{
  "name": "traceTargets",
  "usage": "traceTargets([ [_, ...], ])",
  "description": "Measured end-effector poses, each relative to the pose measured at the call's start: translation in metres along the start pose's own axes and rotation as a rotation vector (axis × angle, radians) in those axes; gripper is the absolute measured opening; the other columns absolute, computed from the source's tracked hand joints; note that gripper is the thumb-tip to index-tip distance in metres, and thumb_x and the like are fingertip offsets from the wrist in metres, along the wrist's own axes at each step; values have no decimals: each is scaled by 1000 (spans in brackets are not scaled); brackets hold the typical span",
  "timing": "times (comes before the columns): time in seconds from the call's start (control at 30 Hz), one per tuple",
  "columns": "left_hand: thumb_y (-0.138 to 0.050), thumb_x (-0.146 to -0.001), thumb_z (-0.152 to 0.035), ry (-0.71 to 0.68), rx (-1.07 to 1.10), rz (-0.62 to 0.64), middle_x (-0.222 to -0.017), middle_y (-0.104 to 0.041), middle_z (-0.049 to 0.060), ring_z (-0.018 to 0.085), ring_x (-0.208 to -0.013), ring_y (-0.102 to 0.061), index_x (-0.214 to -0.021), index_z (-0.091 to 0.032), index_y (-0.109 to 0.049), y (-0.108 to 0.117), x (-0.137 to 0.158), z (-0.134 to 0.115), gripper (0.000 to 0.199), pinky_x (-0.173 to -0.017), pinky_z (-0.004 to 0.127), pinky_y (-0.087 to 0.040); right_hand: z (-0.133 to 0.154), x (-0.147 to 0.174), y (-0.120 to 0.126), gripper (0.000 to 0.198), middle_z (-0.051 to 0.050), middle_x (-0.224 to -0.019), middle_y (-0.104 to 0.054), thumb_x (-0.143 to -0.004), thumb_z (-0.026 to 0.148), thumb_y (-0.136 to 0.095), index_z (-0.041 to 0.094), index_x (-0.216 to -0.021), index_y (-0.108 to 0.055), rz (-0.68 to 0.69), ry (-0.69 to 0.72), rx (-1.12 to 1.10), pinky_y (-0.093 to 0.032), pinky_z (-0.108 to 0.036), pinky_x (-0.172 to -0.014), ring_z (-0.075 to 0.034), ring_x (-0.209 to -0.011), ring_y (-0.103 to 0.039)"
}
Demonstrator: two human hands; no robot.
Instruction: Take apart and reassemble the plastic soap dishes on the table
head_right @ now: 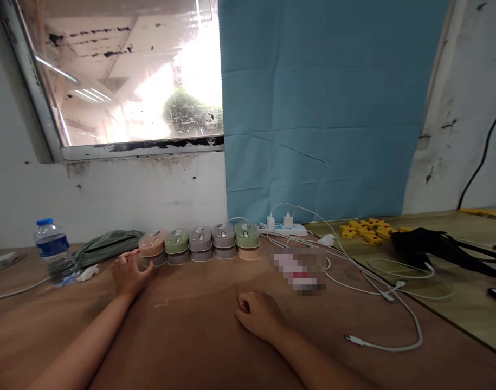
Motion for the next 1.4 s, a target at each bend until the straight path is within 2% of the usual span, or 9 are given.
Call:
traceTargets([
  [0.27,-62,-58,-53,277,405,-12,-120,-38,13,30,-115,-36,-125,-19,-25,-47,-20,8,84,-92,45,-30,0,0,0,15,5,-51,-46,-62,15,-47,18,-50,-38,-2,-3,-7,-20,-21,-49,-9,-51,-42],
  [0.47,-65,-58,-47,279,589,27,-119,-45,9,26,-114,-42,-120,-23,-39,-59,-33,12,71,-95,40,-31,1,1,1,15,5,-51,-47,-62,15,-47,18,-50,-38,-4,-16,-15,-21,-21,-49,-9,-52,-42],
  [0.57,-66,-57,-47,321,635,-26,-114,-50,8,25,-109,-46,-115,-22,-44,-57,-35,19,67,-93,37,-35,1,1,2,15,5,-52,-47,-61,14,-47,18,-50,-38,-3,-26,-11,-21,-21,-49,-10,-52,-42],
  [0.77,-56,-64,-53,502,707,-174,-124,-41,10,27,-112,-43,-123,-21,-33,-29,-17,38,71,-92,40,-36,0,2,1,15,5,-51,-47,-62,13,-46,18,-50,-38,-3,-12,-25,-22,-21,-49,-10,-53,-42],
  [0.9,-50,-68,-53,500,790,-163,-120,-43,9,24,-110,-45,-120,-19,-35,-8,5,48,63,-92,36,-38,-1,2,0,15,5,-52,-46,-62,14,-46,18,-51,-37,-4,8,-41,-23,-21,-50,-10,-53,-42],
  [1.07,-50,-68,-46,342,1163,149,-109,-51,6,22,-98,-52,-116,-21,-39,8,31,29,56,-83,33,-44,3,2,2,16,4,-54,-46,-65,14,-45,19,-54,-35,-15,22,-178,-27,-20,-50,-10,-54,-43],
  [1.23,-59,-63,-43,59,1404,651,-112,-50,7,24,-98,-52,-120,-23,-32,35,55,-36,66,-83,33,-43,14,7,9,6,2,-66,-49,-71,21,-49,20,-71,-42,-58,98,-454,-38,-22,-56,-12,-62,-46],
  [1.3,-64,-60,-45,-84,1432,810,-115,-49,9,26,-103,-50,-120,-22,-32,46,65,-60,72,-89,34,-40,17,11,9,19,-2,-84,-54,-73,28,-52,19,-89,-46,-27,144,-581,-42,-25,-68,-16,-77,-51],
  [1.4,-66,-57,-49,-247,1425,932,-118,-46,11,27,-109,-45,-121,-20,-32,56,79,-83,77,-94,37,-35,22,17,7,61,-9,-120,-45,-69,39,-61,20,-121,-33,73,209,-742,-36,-34,-92,-22,-109,-44],
])
Point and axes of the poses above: each hand's wrist, its own x-axis away from the middle knuckle, its own y-axis out of the back of the hand, z = x × y, the point moved 4 cm from there along -x, towards the middle knuckle
